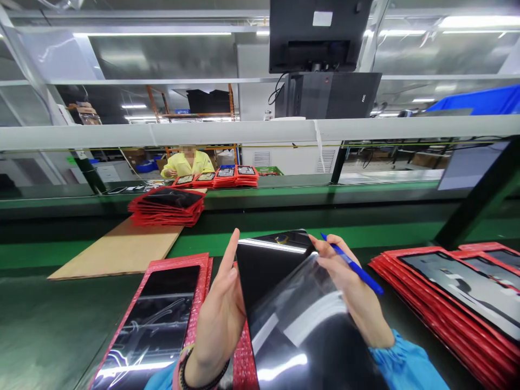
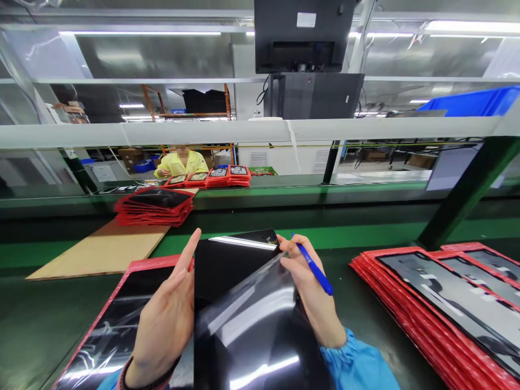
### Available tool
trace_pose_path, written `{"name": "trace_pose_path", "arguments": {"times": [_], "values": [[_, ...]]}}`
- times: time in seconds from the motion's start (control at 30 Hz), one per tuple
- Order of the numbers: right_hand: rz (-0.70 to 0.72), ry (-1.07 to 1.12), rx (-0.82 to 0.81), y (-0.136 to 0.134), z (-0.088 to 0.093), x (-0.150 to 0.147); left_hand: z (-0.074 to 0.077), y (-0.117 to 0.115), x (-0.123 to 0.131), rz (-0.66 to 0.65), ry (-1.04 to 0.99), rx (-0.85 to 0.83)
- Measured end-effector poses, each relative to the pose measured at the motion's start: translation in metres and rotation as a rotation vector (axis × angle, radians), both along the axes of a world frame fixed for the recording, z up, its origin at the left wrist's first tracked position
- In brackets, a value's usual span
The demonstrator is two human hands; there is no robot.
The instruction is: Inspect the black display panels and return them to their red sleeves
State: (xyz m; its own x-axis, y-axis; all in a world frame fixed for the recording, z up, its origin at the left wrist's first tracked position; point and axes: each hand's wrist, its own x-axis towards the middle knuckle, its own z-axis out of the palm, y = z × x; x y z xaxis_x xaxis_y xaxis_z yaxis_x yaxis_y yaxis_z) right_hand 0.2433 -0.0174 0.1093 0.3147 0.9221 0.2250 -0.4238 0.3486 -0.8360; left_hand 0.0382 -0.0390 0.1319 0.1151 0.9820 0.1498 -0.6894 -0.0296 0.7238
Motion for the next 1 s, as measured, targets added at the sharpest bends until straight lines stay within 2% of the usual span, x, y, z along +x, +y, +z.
{"name": "trace_pose_path", "arguments": {"times": [0.13,0.27,0.37,0.43,0.53,0.63,0.73,0.83,0.9,1.0], "values": [[0.036,-0.193,0.058,-0.008,-0.003,-0.007,-0.003,0.001,0.001,0.005,0.128,-0.014],[-0.102,-0.333,0.122,-0.006,-0.016,0.008,-0.017,0.016,0.003,0.074,0.378,0.021],[-0.206,-0.425,0.063,0.001,-0.043,0.039,-0.04,0.036,-0.001,0.055,0.485,-0.066],[-0.206,-0.454,-0.016,0.006,-0.068,0.062,-0.058,0.051,-0.005,0.08,0.534,-0.094],[-0.128,-0.509,-0.131,0.009,-0.104,0.086,-0.087,0.071,-0.008,0.098,0.588,-0.127],[-0.022,-0.557,-0.184,0.009,-0.126,0.095,-0.116,0.087,-0.005,0.134,0.623,-0.163],[0.043,-0.611,-0.185,0.011,-0.134,0.097,-0.144,0.102,0.001,0.198,0.654,-0.193],[0.018,-0.676,-0.171,0.014,-0.138,0.097,-0.163,0.113,0.007,0.239,0.683,-0.197],[-0.035,-0.721,-0.165,0.014,-0.142,0.097,-0.167,0.115,0.007,0.277,0.702,-0.163],[-0.177,-0.805,-0.14,0.008,-0.145,0.094,-0.163,0.11,-0.001,0.347,0.728,-0.081]]}}
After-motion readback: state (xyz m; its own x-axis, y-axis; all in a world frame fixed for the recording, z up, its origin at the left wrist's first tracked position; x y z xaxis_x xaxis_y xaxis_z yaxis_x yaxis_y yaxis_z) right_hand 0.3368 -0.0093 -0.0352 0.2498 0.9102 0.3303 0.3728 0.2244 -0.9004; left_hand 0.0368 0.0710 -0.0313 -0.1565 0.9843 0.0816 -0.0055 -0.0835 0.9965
